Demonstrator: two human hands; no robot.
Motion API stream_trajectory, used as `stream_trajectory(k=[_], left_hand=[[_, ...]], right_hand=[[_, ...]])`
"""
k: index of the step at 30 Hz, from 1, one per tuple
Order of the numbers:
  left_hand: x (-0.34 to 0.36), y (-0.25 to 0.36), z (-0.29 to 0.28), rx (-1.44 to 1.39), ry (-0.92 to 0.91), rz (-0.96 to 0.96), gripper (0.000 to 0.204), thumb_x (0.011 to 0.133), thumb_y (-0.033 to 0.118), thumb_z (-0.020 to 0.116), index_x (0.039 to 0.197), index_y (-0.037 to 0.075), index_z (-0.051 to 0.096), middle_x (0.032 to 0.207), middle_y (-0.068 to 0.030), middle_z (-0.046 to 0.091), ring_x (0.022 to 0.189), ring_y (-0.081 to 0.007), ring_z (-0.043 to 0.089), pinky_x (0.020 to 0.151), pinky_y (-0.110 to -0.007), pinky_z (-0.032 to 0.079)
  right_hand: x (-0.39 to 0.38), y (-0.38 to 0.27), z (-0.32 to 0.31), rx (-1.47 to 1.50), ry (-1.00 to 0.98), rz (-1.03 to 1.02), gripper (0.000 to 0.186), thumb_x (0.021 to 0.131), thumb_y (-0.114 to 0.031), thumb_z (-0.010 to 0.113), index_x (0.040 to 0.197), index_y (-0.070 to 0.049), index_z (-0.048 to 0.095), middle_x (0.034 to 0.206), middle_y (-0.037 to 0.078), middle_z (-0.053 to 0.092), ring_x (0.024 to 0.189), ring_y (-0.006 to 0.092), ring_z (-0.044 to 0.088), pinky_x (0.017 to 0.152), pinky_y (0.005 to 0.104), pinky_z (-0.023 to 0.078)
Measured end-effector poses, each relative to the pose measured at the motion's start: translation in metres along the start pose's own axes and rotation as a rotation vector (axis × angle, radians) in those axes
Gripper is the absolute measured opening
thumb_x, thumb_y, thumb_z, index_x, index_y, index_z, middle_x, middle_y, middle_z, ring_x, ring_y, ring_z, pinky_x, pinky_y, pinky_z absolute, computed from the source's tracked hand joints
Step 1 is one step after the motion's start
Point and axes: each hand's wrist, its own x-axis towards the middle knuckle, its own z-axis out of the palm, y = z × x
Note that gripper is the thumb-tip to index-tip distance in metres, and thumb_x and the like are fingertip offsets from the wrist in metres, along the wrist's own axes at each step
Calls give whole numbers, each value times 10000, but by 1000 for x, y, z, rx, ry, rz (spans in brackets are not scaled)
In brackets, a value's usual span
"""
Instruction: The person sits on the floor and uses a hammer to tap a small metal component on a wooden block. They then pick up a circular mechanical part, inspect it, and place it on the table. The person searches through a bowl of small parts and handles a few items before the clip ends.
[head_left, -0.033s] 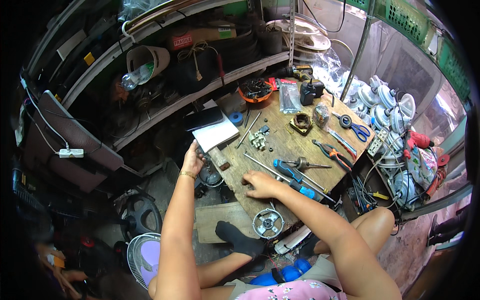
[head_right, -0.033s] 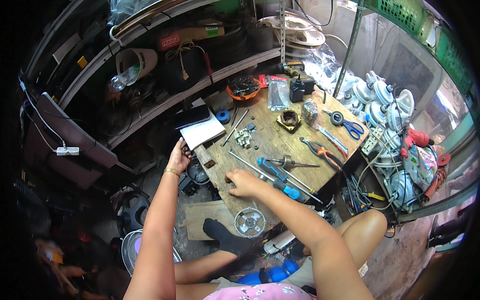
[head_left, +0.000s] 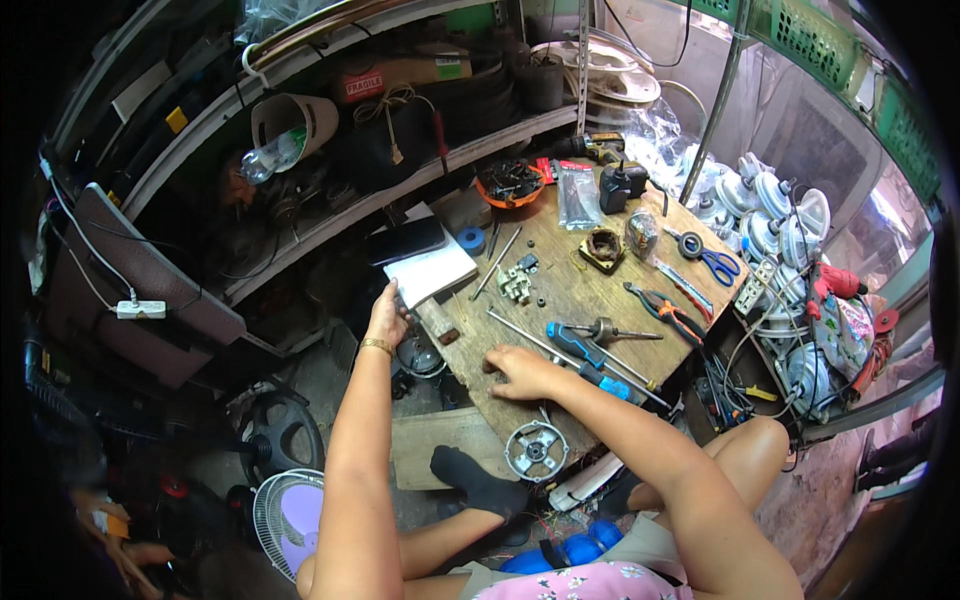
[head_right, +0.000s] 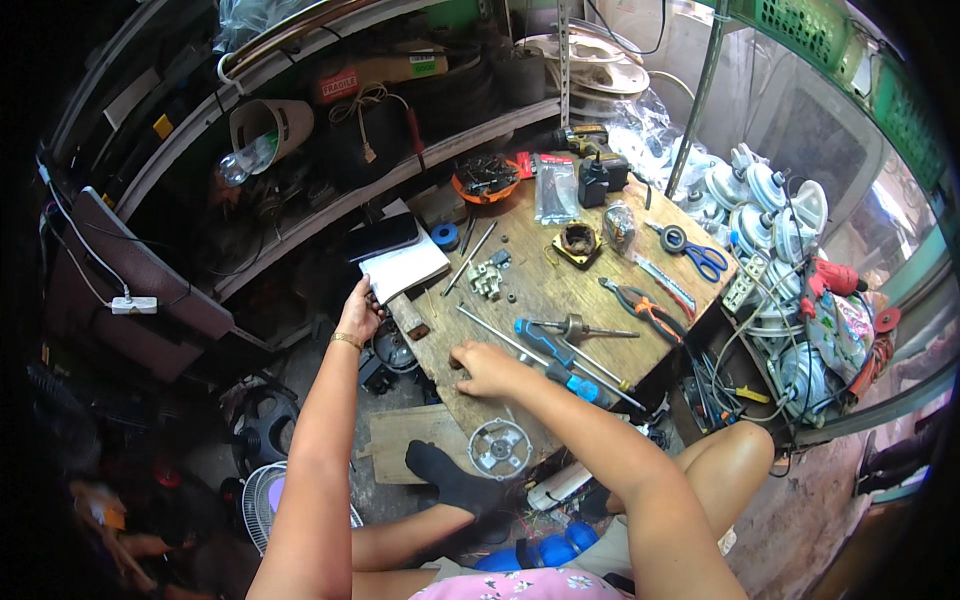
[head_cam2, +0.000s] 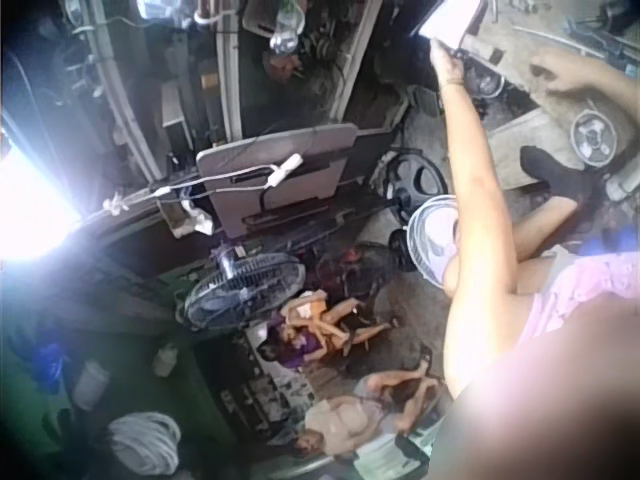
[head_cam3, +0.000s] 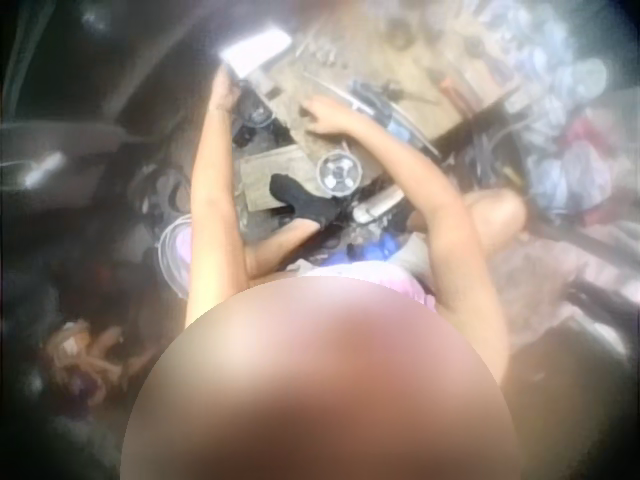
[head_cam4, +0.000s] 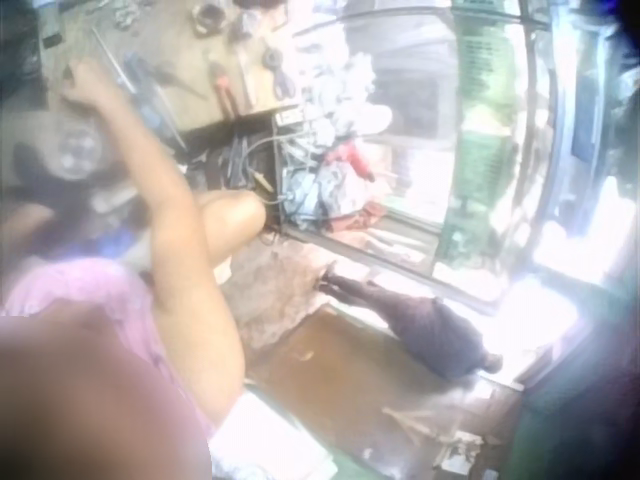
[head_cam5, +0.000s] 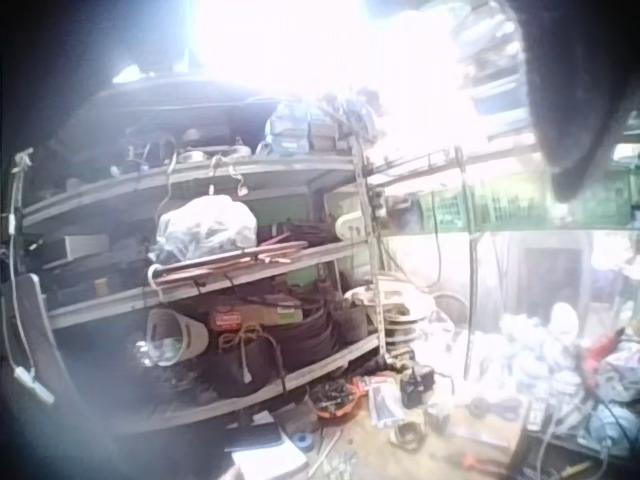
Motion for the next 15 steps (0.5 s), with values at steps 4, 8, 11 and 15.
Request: stream_trajectory(k=[4, 8, 11, 15], left_hand=[[27, -7, 7, 243, 140, 196, 265, 947, 309, 571, 1039, 61, 557, 762, 7, 530, 608, -101, 470, 486, -273, 363], [21, -9, 6, 296, 74, 211, 185, 911, 221, 564, 991, 54, 554, 775, -7, 523, 628, -115, 476, 565, -312, 420], [29, -13, 8, 240, 88, 304, 237, 901, 181, 480, 1052, 9, 541, 962, -100, 572, 875, -216, 581, 790, -364, 501], [7, -17, -18, 47, 30, 226, 292, 907, 200, 444, 1093, -9, 527, 1026, -111, 590, 967, -229, 607, 884, -391, 516]], right_hand=[[44, 0, -24, -71, 149, 32, 354, 802, -168, 688, 1088, 4, 569, 1062, 220, 612, 1056, 380, 597, 876, 445, 506], [146, 10, -54, -239, 450, -148, 463, 764, -48, 640, 1210, -7, 522, 1238, 191, 550, 1155, 353, 548, 917, 443, 488], [213, 26, -56, -437, 390, -57, 686, 723, -47, 687, 1365, -32, 445, 1368, 194, 487, 1250, 348, 507, 1001, 500, 433], [259, 11, -51, -441, 23, 112, 1049, 627, -74, 783, 1523, -56, 238, 1437, 196, 447, 1334, 350, 450, 1049, 549, 381]])
